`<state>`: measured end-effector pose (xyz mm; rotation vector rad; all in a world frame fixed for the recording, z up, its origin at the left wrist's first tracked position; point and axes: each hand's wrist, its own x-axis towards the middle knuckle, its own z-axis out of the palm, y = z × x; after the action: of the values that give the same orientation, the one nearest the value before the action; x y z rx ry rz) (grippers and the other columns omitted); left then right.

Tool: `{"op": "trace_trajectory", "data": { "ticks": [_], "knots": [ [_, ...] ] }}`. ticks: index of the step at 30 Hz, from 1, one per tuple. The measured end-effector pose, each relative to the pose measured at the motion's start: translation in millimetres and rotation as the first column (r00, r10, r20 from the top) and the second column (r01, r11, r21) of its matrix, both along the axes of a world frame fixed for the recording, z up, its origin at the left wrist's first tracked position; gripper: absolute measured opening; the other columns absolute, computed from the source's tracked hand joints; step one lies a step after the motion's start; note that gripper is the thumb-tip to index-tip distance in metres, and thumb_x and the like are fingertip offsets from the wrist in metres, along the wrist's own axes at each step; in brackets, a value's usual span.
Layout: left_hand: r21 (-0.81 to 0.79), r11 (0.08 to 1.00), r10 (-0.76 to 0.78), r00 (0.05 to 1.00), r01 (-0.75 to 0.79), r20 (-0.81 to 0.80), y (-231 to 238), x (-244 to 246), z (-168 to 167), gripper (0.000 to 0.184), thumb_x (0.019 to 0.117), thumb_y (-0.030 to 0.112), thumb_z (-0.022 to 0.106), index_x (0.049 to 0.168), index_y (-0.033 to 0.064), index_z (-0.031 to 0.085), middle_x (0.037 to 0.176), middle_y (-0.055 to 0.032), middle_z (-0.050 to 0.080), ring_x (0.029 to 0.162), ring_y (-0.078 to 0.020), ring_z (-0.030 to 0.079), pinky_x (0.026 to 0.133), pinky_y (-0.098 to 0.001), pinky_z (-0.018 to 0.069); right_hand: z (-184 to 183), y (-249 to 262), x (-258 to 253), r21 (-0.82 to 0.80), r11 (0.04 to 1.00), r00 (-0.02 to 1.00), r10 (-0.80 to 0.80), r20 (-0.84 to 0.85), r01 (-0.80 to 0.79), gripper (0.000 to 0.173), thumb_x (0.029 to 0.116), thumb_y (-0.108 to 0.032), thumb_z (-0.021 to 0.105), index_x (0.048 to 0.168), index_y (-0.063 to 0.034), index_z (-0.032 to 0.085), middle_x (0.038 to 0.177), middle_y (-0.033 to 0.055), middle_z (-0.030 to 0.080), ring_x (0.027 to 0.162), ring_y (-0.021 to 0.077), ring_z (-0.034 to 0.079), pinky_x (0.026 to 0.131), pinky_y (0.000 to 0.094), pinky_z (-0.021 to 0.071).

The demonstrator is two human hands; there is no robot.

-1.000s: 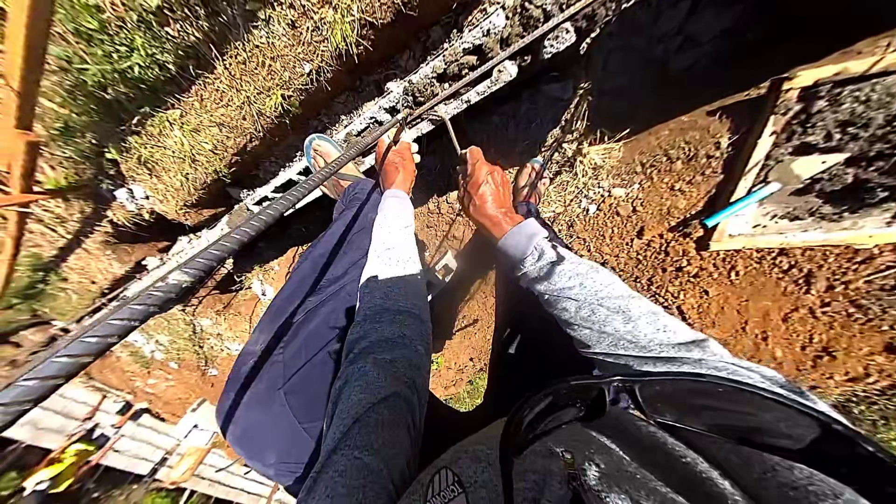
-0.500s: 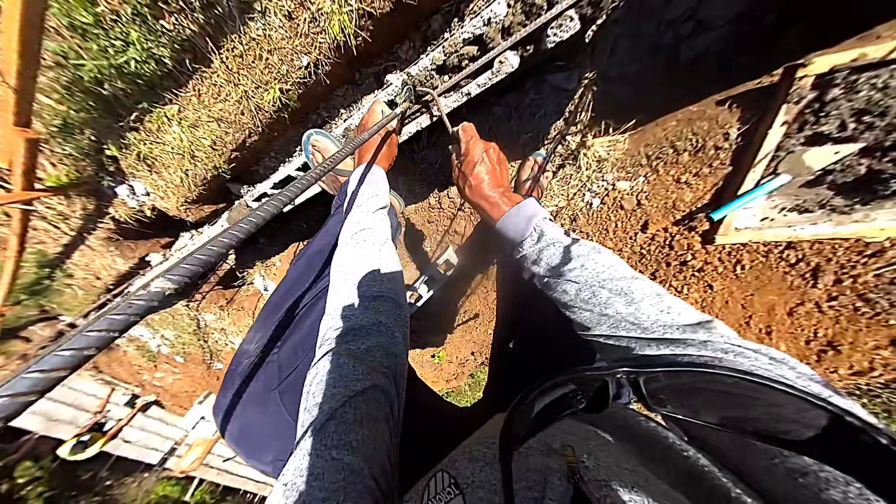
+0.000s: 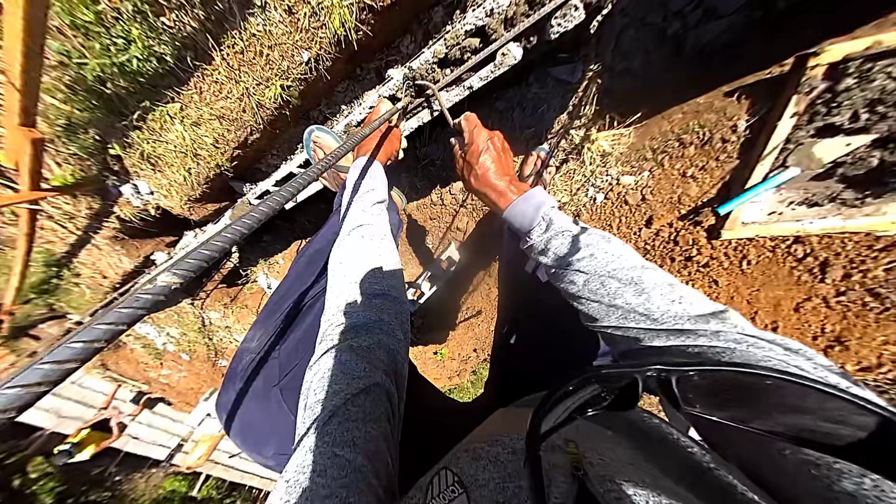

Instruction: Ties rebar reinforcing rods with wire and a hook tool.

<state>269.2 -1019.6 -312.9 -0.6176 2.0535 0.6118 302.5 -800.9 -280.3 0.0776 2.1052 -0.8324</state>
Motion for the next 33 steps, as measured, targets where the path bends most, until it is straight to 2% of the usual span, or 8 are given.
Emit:
{"op": "trace_trajectory", "data": {
  "ticks": [6,11,15,17,20,23,28,33],
  "knots": [
    [0.191,0.981,-0.070,0.986,0.040,0.151,-20,-33,9,0.026,0.1052,0.029,0.056,0.121,0.0090,0.055,0.079,-0.0046,0.064,0.055,-0.0113,0.060,0.050,-0.0266,0.0520,3,4,9,-0.021,0.999,0.999,-0.028,0.016,0.028,0.035,0.1059,-0.029,0.049,0.137,-0.0151,0.055,0.104,0.0157,0.073,0.098,0.0364,0.072,0.083,0.0571,0.0568],
    [0.200,0.976,0.082,0.997,-0.083,0.012,-10,-14,12,0.048,0.1028,0.021,0.060,0.146,0.0204,0.038,0.095,-0.0086,0.067,0.058,-0.0159,0.062,0.052,-0.0322,0.0563,-1,6,23,-0.052,0.995,0.996,-0.087,-0.005,0.086,0.033,0.1066,-0.031,0.047,0.134,-0.0157,0.056,0.100,0.0133,0.073,0.092,0.0332,0.073,0.080,0.0546,0.0577],
    [-0.002,0.992,-0.126,0.974,0.128,-0.188,-2,4,2,0.052,0.1023,0.019,0.054,0.153,0.0266,0.044,0.136,-0.0025,0.065,0.105,-0.0168,0.070,0.092,-0.0430,0.0575,0,5,31,-0.078,0.991,0.994,-0.107,0.019,0.108,0.033,0.1068,-0.031,0.046,0.135,-0.0157,0.057,0.102,0.0130,0.073,0.093,0.0327,0.073,0.081,0.0554,0.0575],
    [-0.026,0.977,-0.215,0.961,0.214,-0.176,-4,-1,5,0.046,0.1020,0.019,0.052,0.148,0.0244,0.054,0.137,-0.0037,0.065,0.115,-0.0189,0.067,0.101,-0.0451,0.0518,1,4,32,-0.083,0.990,0.993,-0.114,0.029,0.116,0.034,0.1068,-0.031,0.047,0.135,-0.0158,0.057,0.103,0.0129,0.073,0.093,0.0328,0.073,0.081,0.0554,0.0575],
    [-0.006,0.958,-0.285,0.955,0.285,-0.086,-4,-20,13,0.043,0.1016,0.018,0.054,0.144,0.0237,0.057,0.123,-0.0060,0.070,0.097,-0.0185,0.070,0.085,-0.0431,0.0586,2,7,33,-0.086,0.988,0.991,-0.129,0.038,0.131,0.033,0.1066,-0.031,0.047,0.134,-0.0157,0.057,0.104,0.0124,0.073,0.095,0.0320,0.073,0.083,0.0544,0.0576],
    [-0.054,0.928,-0.373,0.921,0.369,-0.116,1,-17,13,0.055,0.0997,0.015,0.055,0.154,0.0211,0.046,0.146,-0.0037,0.059,0.128,-0.0192,0.061,0.110,-0.0452,0.0477,1,8,34,-0.091,0.986,0.990,-0.136,0.038,0.139,0.032,0.1067,-0.031,0.047,0.133,-0.0145,0.058,0.104,0.0124,0.073,0.095,0.0318,0.072,0.083,0.0546,0.0574],
    [-0.242,0.918,-0.344,0.935,0.315,-0.087,25,5,19,0.048,0.1069,0.024,0.044,0.153,0.0086,0.045,0.146,-0.0162,0.058,0.135,-0.0302,0.056,0.115,-0.0509,0.0410,2,9,37,-0.088,0.985,0.989,-0.142,0.037,0.145,0.033,0.1063,-0.032,0.048,0.132,-0.0142,0.059,0.104,0.0128,0.073,0.095,0.0325,0.072,0.083,0.0549,0.0569],
    [-0.097,0.943,-0.328,0.939,0.318,-0.105,3,-17,15,0.052,0.0991,0.019,0.055,0.151,0.0248,0.052,0.139,-0.0061,0.064,0.122,-0.0227,0.064,0.105,-0.0493,0.0493,0,10,38,-0.101,0.981,0.986,-0.161,0.052,0.165,0.033,0.1063,-0.031,0.048,0.133,-0.0144,0.059,0.105,0.0126,0.073,0.095,0.0317,0.072,0.084,0.0550,0.0568]
  ]
}}
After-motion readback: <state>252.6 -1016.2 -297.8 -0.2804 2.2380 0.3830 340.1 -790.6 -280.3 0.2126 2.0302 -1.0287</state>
